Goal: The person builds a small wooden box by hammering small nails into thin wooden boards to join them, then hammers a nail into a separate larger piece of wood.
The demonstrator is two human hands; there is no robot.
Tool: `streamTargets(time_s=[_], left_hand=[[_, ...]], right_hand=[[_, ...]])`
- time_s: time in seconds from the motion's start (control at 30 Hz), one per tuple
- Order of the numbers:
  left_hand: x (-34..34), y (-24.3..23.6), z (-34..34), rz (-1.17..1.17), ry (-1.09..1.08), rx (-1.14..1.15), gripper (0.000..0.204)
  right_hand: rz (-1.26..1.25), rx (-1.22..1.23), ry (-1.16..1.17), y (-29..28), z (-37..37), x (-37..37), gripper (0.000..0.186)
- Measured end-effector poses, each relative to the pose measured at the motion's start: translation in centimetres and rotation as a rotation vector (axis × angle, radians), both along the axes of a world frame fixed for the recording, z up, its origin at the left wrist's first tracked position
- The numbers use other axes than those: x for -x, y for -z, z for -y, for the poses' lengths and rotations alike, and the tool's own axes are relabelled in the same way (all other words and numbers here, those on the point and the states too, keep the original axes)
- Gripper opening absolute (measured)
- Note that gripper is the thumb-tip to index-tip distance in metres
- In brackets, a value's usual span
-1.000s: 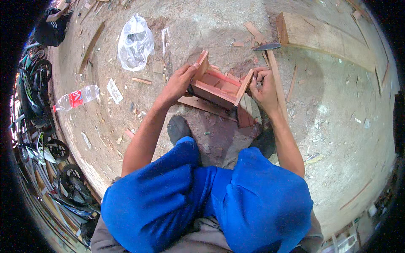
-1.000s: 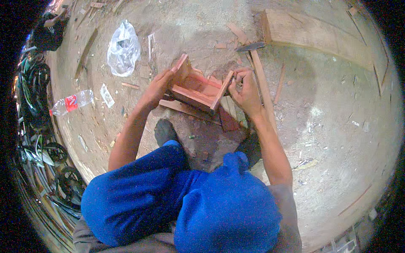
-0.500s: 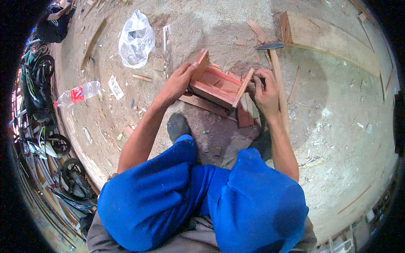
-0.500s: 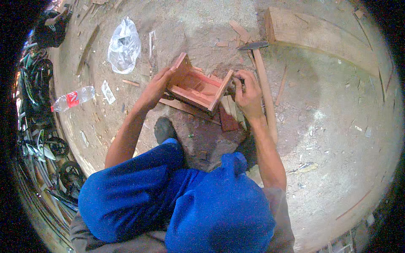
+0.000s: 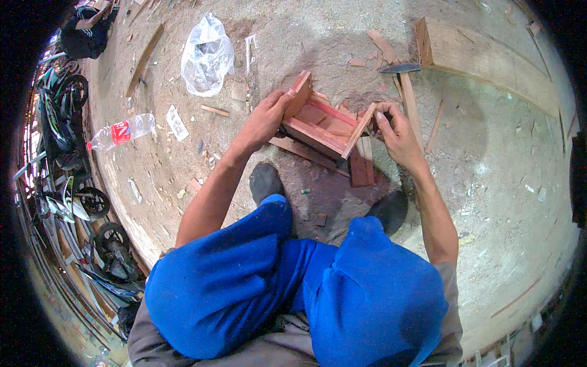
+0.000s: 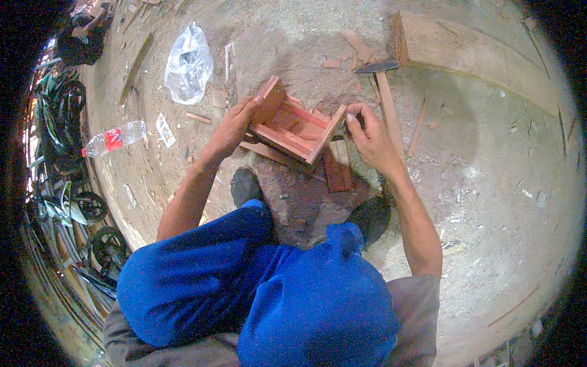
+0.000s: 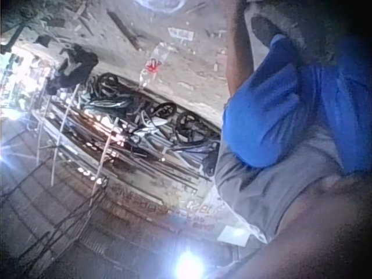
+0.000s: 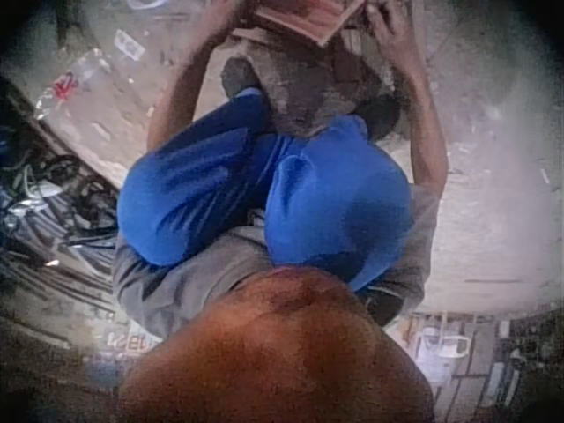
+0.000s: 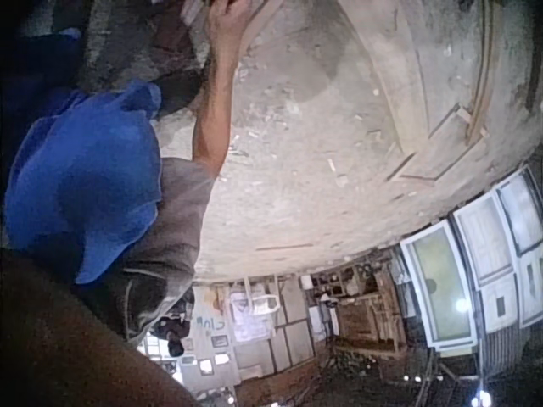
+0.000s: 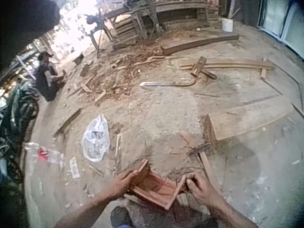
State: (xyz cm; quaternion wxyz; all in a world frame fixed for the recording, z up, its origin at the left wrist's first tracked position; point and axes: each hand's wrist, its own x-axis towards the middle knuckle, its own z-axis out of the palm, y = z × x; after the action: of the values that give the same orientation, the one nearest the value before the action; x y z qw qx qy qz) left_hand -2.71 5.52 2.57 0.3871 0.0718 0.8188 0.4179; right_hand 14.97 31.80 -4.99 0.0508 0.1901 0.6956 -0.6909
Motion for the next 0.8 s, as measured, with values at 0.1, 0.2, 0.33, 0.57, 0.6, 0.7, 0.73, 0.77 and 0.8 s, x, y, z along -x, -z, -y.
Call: streamTargets(time_s=[0.1,0.2,0.33,0.57,0.6,0.7,0.73,0.77,0.8], left_hand=[[0.3,0.4,0.5,-0.001,0.014,0.011,0.06],[0.3,0.7,0.5,-0.038,0.043,0.003,0.059],[-0.2,-0.8,0.5,-0.157,0.013,0.125,0.046],[-2.3,-3.5,-2.2,-1.09,0.144,0.017,0.035],[-2.3,-3.4,-2.3,-1.026,0.314,-0.072,0.036],[-3.1,-2.6,-5.7,-0.801,0.524,-0.193,0.031],[-3.1,-2.3,-6.8,-0.653,0.565,-0.219,0.027],[-2.5,-1.5,-7.4,-0.652,0.564,-0.22,0.027],[-1.6,-0.3,-8.1,-0.536,0.632,-0.121,0.023]], right_hand=[[-0.255,-0.349,0.019,0.0,0.6,0.1,0.017],[-0.35,-0.414,0.015,0.9,0.4,0.2,0.018],[-0.463,-0.538,-0.028,0.7,0.2,0.8,0.023],[-0.556,-0.641,-0.05,0.2,0.3,0.2,0.031],[-0.575,-0.662,-0.028,0.1,0.7,0.3,0.032],[-0.546,-0.606,-0.038,-0.3,1.5,0.5,0.033],[-0.545,-0.607,-0.04,-0.4,1.8,0.6,0.033],[-0.577,-0.644,-0.047,-0.5,2.1,0.6,0.032],[-0.608,-0.688,-0.055,-0.7,2.1,0.7,0.032]])
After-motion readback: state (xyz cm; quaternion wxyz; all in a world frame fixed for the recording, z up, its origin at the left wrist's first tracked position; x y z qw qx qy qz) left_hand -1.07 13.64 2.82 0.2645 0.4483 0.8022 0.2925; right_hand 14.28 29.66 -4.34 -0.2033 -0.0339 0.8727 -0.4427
